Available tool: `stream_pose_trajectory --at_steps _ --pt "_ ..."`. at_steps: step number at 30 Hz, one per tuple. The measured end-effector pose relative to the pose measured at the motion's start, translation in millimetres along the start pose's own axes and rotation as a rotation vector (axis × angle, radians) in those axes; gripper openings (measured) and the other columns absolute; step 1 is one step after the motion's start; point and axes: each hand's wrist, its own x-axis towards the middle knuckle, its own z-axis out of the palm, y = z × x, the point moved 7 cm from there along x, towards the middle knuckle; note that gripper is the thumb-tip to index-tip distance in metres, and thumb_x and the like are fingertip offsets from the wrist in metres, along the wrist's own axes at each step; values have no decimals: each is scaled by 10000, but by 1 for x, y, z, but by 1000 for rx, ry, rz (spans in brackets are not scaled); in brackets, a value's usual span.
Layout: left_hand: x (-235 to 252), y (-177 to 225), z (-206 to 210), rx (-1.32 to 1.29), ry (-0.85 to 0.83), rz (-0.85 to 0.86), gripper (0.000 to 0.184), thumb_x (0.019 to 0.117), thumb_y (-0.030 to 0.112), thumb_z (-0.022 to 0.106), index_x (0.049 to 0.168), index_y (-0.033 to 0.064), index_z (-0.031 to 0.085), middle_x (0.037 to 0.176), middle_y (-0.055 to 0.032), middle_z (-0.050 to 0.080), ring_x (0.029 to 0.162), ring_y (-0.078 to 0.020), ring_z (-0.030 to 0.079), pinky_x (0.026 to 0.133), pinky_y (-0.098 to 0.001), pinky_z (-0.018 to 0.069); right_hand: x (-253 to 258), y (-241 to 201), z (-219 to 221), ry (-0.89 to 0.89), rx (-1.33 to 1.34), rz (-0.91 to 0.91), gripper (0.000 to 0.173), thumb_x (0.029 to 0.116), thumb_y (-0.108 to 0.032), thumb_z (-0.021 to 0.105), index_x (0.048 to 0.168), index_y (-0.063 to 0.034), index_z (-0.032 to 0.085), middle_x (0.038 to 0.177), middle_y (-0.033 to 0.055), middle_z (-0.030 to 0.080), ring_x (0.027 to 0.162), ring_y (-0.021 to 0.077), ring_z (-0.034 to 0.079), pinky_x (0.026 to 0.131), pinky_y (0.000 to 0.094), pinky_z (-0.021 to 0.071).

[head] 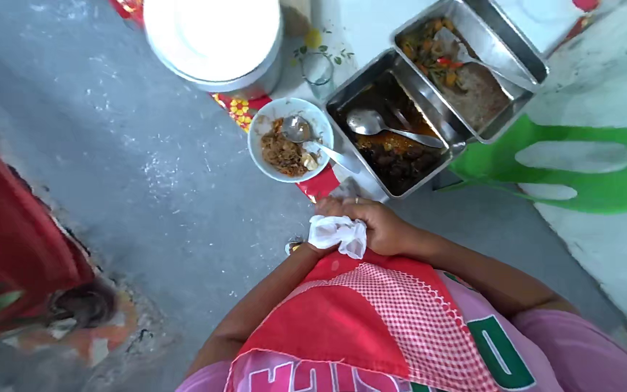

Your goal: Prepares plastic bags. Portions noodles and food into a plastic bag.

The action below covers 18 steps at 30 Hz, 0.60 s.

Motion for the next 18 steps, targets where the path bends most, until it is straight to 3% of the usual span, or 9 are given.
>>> stream_pose_trajectory --at_steps 1,2,7,10,13,15,16,17,18 --pt "12 32 -31 -29 -316 -317 223 976 71 626 1069 -125 677 1108 -272 680 1123 -359 608 1032 -440 434 3 -2 6 -28 8 -22 144 859 37 646 976 70 723 1027 158 707 1038 179 661 934 331 545" --pt "14 51 -54 -113 -353 -444 206 964 -13 599 1074 -181 645 1118 -325 658 1115 -395 603 1015 -439 442 5 -5 13 -55 18 -45 131 867 28 633 959 67 718 1002 145 702 1023 163 656 928 318 540" --pt "-21 53 -92 -366 -31 -375 158 896 -87 579 981 -206 638 979 -316 667 961 -336 625 907 -361 484 25 -19 48 -161 87 -57 121 876 38 622 952 68 711 983 133 699 1007 137 651 925 300 537" --pt "-45 48 -108 -287 -60 -466 203 913 -84 565 1039 -230 629 1068 -364 656 1057 -398 621 976 -394 462 41 -31 79 -246 124 -99 114 885 16 620 947 68 699 966 126 696 984 138 657 910 315 543" --pt "-97 20 -100 -118 -243 -538 332 969 78 623 1175 -184 624 1189 -332 649 1160 -382 614 1048 -428 432 56 -56 121 -351 124 -155 113 873 -16 651 941 56 707 947 115 703 942 137 662 855 333 542" --pt "-128 -5 -99 21 36 -355 353 883 189 711 1033 -130 704 970 -263 720 916 -318 708 869 -414 538 66 -79 153 -410 107 -208 100 842 -41 675 896 43 686 901 98 667 890 123 638 791 303 532" --pt "-136 -13 -98 -6 133 -310 370 895 217 709 1031 -126 707 961 -256 721 908 -312 708 873 -421 543 71 -92 168 -427 114 -233 88 832 -27 674 881 46 677 897 104 659 878 127 634 775 291 534" --pt "-139 -11 -110 -111 21 -476 392 959 212 684 1174 -115 674 1136 -251 708 1097 -301 682 1027 -433 487 76 -104 183 -429 132 -258 78 824 -2 664 878 54 668 893 111 653 861 131 631 758 289 535" --pt "-149 -17 -122 -168 177 -463 354 926 202 692 1111 -100 694 1063 -218 725 1033 -252 697 989 -412 514 81 -116 197 -416 152 -278 74 836 28 638 895 67 662 893 116 652 841 128 633 745 291 544"
